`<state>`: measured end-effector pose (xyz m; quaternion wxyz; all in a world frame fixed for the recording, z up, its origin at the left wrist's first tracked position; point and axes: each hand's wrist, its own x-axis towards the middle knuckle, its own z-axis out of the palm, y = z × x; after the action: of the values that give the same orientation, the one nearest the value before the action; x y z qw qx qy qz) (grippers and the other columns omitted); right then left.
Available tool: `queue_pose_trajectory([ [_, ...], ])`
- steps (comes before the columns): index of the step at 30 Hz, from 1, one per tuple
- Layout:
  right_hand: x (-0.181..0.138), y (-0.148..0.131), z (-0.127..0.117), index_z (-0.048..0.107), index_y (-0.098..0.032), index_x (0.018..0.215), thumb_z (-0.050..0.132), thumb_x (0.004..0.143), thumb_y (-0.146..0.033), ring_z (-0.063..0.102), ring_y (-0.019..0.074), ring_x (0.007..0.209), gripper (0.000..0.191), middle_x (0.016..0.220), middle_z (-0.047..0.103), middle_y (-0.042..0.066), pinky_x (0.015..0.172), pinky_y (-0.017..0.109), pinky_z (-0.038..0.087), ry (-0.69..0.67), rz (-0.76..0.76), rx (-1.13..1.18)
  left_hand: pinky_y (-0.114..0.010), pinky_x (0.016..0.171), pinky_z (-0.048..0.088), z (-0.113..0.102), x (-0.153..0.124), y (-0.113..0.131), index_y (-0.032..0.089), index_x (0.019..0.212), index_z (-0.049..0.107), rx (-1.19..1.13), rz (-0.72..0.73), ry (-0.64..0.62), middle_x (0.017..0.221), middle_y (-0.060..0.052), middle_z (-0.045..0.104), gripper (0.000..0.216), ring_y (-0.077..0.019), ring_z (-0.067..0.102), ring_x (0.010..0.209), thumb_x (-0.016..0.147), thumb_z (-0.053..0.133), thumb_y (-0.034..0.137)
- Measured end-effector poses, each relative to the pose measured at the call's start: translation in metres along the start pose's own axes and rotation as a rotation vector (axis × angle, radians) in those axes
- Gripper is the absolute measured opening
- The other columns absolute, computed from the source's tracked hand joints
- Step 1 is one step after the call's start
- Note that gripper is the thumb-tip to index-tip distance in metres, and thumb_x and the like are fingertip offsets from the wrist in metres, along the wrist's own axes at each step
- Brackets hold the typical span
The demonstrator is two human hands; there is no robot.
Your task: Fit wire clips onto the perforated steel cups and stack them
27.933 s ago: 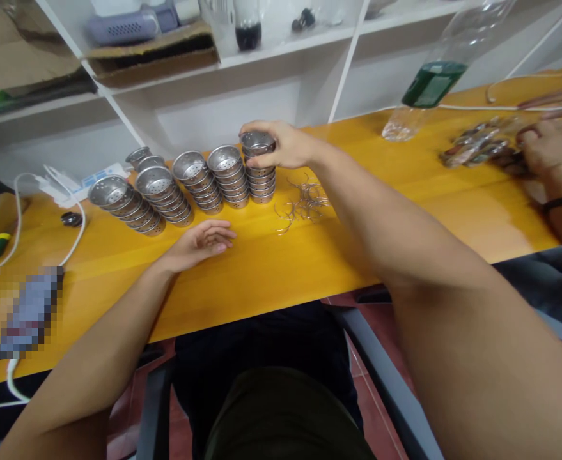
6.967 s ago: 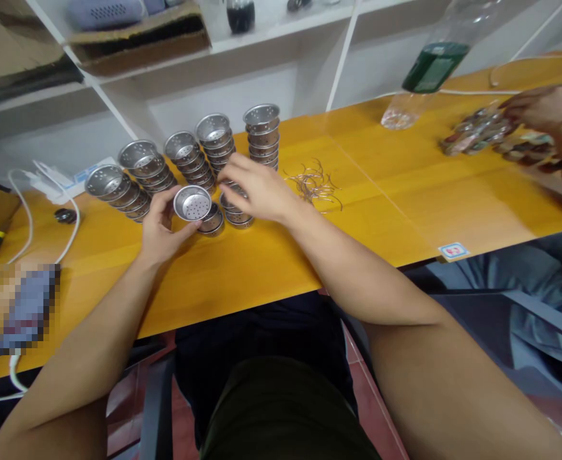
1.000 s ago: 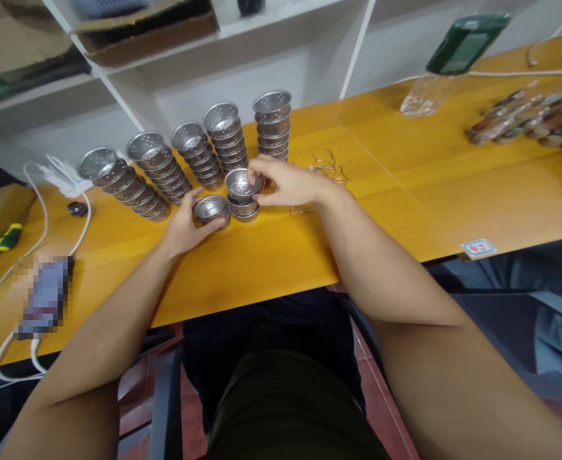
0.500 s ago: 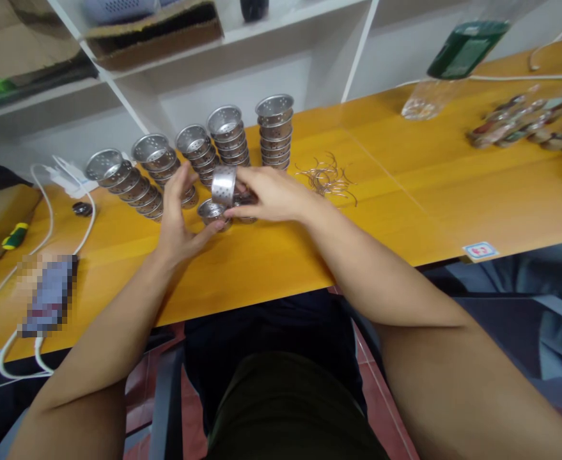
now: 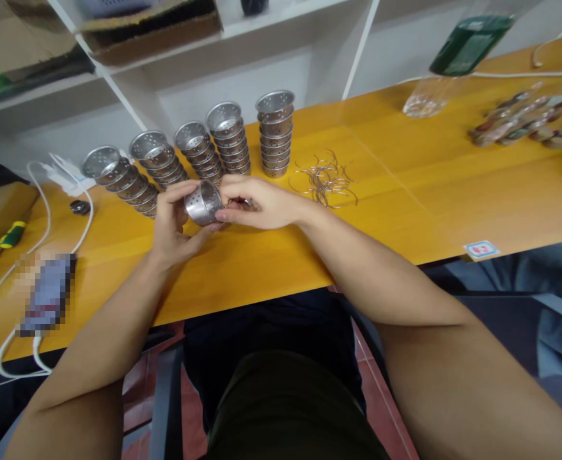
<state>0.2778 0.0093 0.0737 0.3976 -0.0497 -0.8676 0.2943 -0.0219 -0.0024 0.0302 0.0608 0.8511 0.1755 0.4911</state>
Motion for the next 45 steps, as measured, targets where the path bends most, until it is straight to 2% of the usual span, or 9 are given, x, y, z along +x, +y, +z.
queue_pose_trajectory([
  [14, 0.006, 0.003, 0.019, 0.063, -0.027, 0.098, 0.081, 0.125, -0.085, 0.059, 0.0233, 0.094, 0.067, 0.101, 0.064, 0.003, 0.086, 0.037, 0.051, 0.1, 0.172, 0.116, -0.08, 0.141, 0.067, -0.002, -0.012, 0.005, 0.052, 0.188, 0.031, 0.094, -0.217, -0.031, 0.179, -0.017, 0.064, 0.097, -0.0474, 0.073, 0.173, 0.115, 0.073, 0.101],
  [20, -0.004, -0.013, -0.019, 0.061, -0.027, 0.098, 0.081, 0.123, -0.085, 0.064, 0.0198, 0.077, 0.066, 0.098, 0.072, 0.003, 0.076, 0.038, 0.054, -0.017, 0.215, 0.468, -0.069, 0.134, 0.072, -0.009, -0.022, -0.008, 0.047, 0.19, 0.028, 0.047, -0.225, 0.02, 0.174, -0.017, 0.066, 0.104, -0.0459, 0.079, 0.164, 0.114, 0.069, 0.105],
  [23, -0.021, -0.013, -0.064, 0.071, -0.025, 0.099, 0.088, 0.118, -0.084, 0.062, 0.02, 0.081, 0.064, 0.092, 0.072, 0.001, 0.079, 0.036, 0.052, -0.105, 0.405, 0.134, -0.062, 0.129, 0.076, -0.009, -0.024, -0.019, 0.045, 0.185, 0.032, 0.084, -0.244, 0.072, 0.168, -0.016, 0.067, 0.106, -0.0412, 0.082, 0.157, 0.111, 0.074, 0.107],
  [26, -0.042, 0.002, -0.1, 0.076, -0.023, 0.097, 0.094, 0.114, -0.068, 0.061, 0.0208, 0.08, 0.051, 0.087, 0.075, 0.003, 0.078, 0.038, 0.049, -0.18, 0.742, -0.275, -0.07, 0.141, 0.069, -0.006, -0.024, -0.026, 0.043, 0.189, 0.03, 0.116, -0.29, 0.098, 0.174, -0.019, 0.063, 0.115, -0.0456, 0.075, 0.169, 0.107, 0.082, 0.105],
  [31, -0.059, 0.027, -0.114, 0.086, -0.021, 0.117, 0.09, 0.102, -0.041, 0.085, 0.0318, 0.103, 0.025, 0.118, 0.095, 0.015, 0.093, 0.044, 0.065, -0.378, 1.072, -0.314, -0.076, 0.152, 0.06, -0.002, -0.023, -0.029, 0.039, 0.185, 0.046, 0.098, -0.314, 0.11, 0.174, -0.019, 0.063, 0.113, -0.049, 0.07, 0.175, 0.103, 0.088, 0.105],
  [35, -0.058, 0.027, -0.114, 0.092, -0.024, 0.119, 0.085, 0.101, -0.043, 0.09, 0.0428, 0.123, 0.027, 0.138, 0.097, 0.017, 0.116, 0.058, 0.07, -0.374, 1.043, -0.332, -0.069, 0.147, 0.065, -0.002, -0.026, -0.028, 0.037, 0.182, 0.053, 0.111, -0.31, 0.103, 0.175, -0.018, 0.064, 0.105, -0.0459, 0.073, 0.172, 0.106, 0.089, 0.1],
  [40, -0.051, 0.009, -0.109, 0.094, -0.027, 0.115, 0.085, 0.11, -0.065, 0.088, 0.042, 0.115, 0.04, 0.123, 0.097, 0.014, 0.118, 0.062, 0.071, -0.164, 0.822, -0.324, -0.063, 0.138, 0.072, -0.001, -0.03, -0.027, 0.042, 0.19, 0.036, 0.037, -0.379, 0.08, 0.179, -0.019, 0.065, 0.111, -0.0428, 0.078, 0.168, 0.109, 0.087, 0.099],
  [43, -0.035, -0.004, -0.08, 0.093, -0.028, 0.142, 0.088, 0.112, -0.083, 0.086, 0.0379, 0.112, 0.062, 0.131, 0.094, 0.013, 0.109, 0.058, 0.074, 0.087, 0.622, -0.257, -0.058, 0.131, 0.076, 0.0, -0.028, -0.021, 0.041, 0.184, 0.038, -0.019, -0.392, 0.063, 0.168, -0.018, 0.073, 0.095, -0.0376, 0.085, 0.155, 0.117, 0.08, 0.094],
  [45, -0.019, -0.008, -0.051, 0.084, -0.028, 0.169, 0.095, 0.107, -0.086, 0.086, 0.0384, 0.12, 0.085, 0.156, 0.089, 0.017, 0.111, 0.059, 0.074, 0.118, 0.489, -0.219, -0.056, 0.128, 0.078, 0.001, -0.025, -0.015, 0.041, 0.178, 0.042, -0.058, -0.352, 0.047, 0.164, -0.016, 0.076, 0.083, -0.0354, 0.088, 0.151, 0.12, 0.077, 0.09],
])
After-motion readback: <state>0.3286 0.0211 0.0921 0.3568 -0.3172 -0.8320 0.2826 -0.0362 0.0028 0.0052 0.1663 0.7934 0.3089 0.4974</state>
